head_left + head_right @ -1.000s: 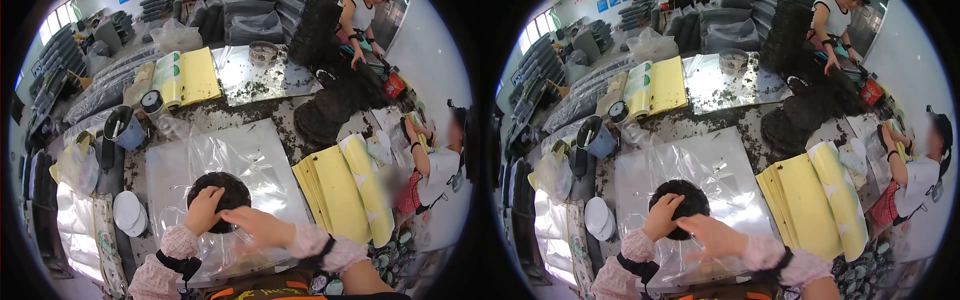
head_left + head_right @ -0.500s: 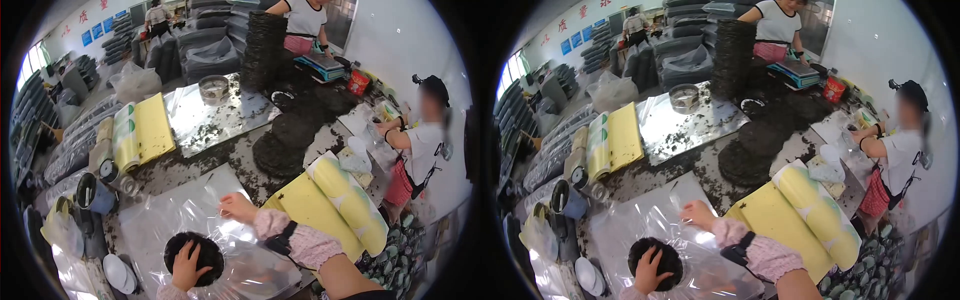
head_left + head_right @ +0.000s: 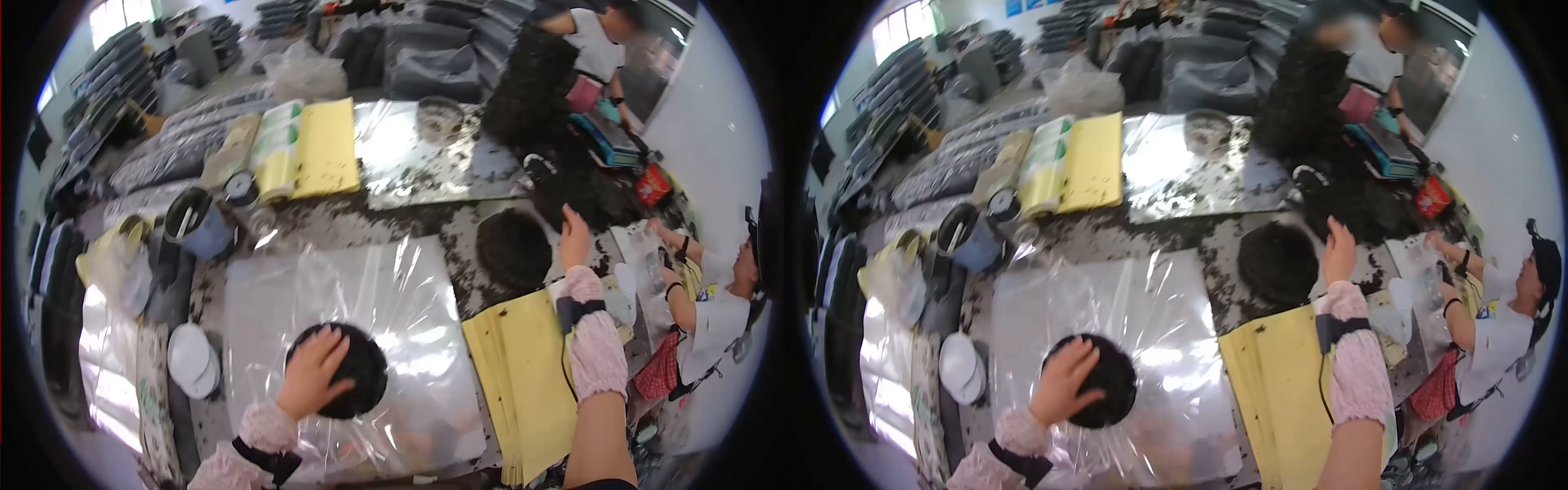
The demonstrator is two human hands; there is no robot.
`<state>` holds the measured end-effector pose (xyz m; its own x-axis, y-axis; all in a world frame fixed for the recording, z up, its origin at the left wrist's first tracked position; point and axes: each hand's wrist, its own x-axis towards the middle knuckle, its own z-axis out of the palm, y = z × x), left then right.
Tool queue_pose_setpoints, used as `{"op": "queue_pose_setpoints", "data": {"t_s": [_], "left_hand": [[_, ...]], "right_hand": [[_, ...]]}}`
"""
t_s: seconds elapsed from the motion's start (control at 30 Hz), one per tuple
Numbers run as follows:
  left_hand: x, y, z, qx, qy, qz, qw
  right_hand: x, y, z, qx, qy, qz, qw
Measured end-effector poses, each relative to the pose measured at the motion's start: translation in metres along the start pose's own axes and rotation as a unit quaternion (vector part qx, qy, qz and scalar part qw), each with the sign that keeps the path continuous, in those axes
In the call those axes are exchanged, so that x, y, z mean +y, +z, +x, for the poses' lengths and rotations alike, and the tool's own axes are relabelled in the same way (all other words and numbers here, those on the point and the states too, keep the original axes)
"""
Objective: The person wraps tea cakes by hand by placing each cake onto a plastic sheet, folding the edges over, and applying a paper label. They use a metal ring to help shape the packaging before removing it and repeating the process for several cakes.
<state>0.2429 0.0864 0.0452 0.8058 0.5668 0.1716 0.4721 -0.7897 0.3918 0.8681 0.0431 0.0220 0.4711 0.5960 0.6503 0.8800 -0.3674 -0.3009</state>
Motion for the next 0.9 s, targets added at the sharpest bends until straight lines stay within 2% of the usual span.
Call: {"op": "queue_pose_setpoints", "data": {"t_s": [0.03, 0.07, 0.1, 0.13, 0.17, 0.2, 0.27, 0.3, 0.37, 0.4, 0.43, 0.57, 0.7, 0.77, 0.9], "left_hand": [[-0.007, -0.007, 0.0, 0.053, -0.021, -0.032, 0.998], [-0.021, -0.003, -0.006, 0.109, -0.082, -0.06, 0.989], [-0.035, 0.0, -0.009, 0.13, -0.203, -0.146, 0.96], [-0.052, 0.005, -0.014, 0.143, -0.242, -0.316, 0.906], [-0.064, 0.006, -0.016, 0.152, -0.268, -0.475, 0.824], [-0.064, 0.003, -0.017, 0.185, -0.233, -0.524, 0.798], [-0.054, 0.001, -0.022, 0.238, -0.164, -0.619, 0.73], [-0.042, -0.008, -0.021, 0.232, -0.136, -0.698, 0.663], [-0.042, -0.001, -0.035, 0.171, -0.226, -0.55, 0.785], [-0.046, 0.009, -0.041, 0.159, -0.208, -0.365, 0.894], [-0.046, 0.02, -0.044, 0.194, -0.168, -0.289, 0.922], [-0.039, 0.017, -0.043, 0.217, -0.162, -0.346, 0.898], [-0.042, 0.02, -0.041, 0.253, -0.175, -0.4, 0.864], [-0.04, 0.013, -0.036, 0.224, -0.193, -0.303, 0.906], [-0.028, 0.014, -0.012, 0.107, -0.21, -0.069, 0.969]], "right_hand": [[-0.061, -0.031, 0.002, -0.004, 0.003, 0.092, 0.996], [-0.11, -0.049, -0.006, 0.013, -0.053, 0.127, 0.99], [-0.159, -0.066, -0.022, 0.025, -0.123, 0.131, 0.983], [-0.202, -0.078, -0.041, -0.007, -0.166, 0.196, 0.966], [-0.236, -0.083, -0.068, -0.011, -0.233, 0.207, 0.95], [-0.267, -0.092, -0.101, -0.099, -0.249, 0.268, 0.925], [-0.323, -0.1, -0.155, -0.078, -0.391, 0.277, 0.874], [-0.332, -0.102, -0.185, -0.16, -0.429, 0.277, 0.845], [-0.338, -0.09, -0.243, -0.256, -0.436, 0.264, 0.821], [-0.332, -0.089, -0.258, -0.272, -0.435, 0.261, 0.818], [-0.329, -0.086, -0.26, -0.286, -0.436, 0.257, 0.813], [-0.379, -0.095, -0.199, -0.328, -0.328, 0.311, 0.829], [-0.409, -0.046, -0.217, -0.382, -0.394, 0.209, 0.81], [-0.411, -0.038, -0.221, -0.389, -0.395, 0.204, 0.807], [-0.41, -0.033, -0.23, -0.409, -0.395, 0.181, 0.802]]}}
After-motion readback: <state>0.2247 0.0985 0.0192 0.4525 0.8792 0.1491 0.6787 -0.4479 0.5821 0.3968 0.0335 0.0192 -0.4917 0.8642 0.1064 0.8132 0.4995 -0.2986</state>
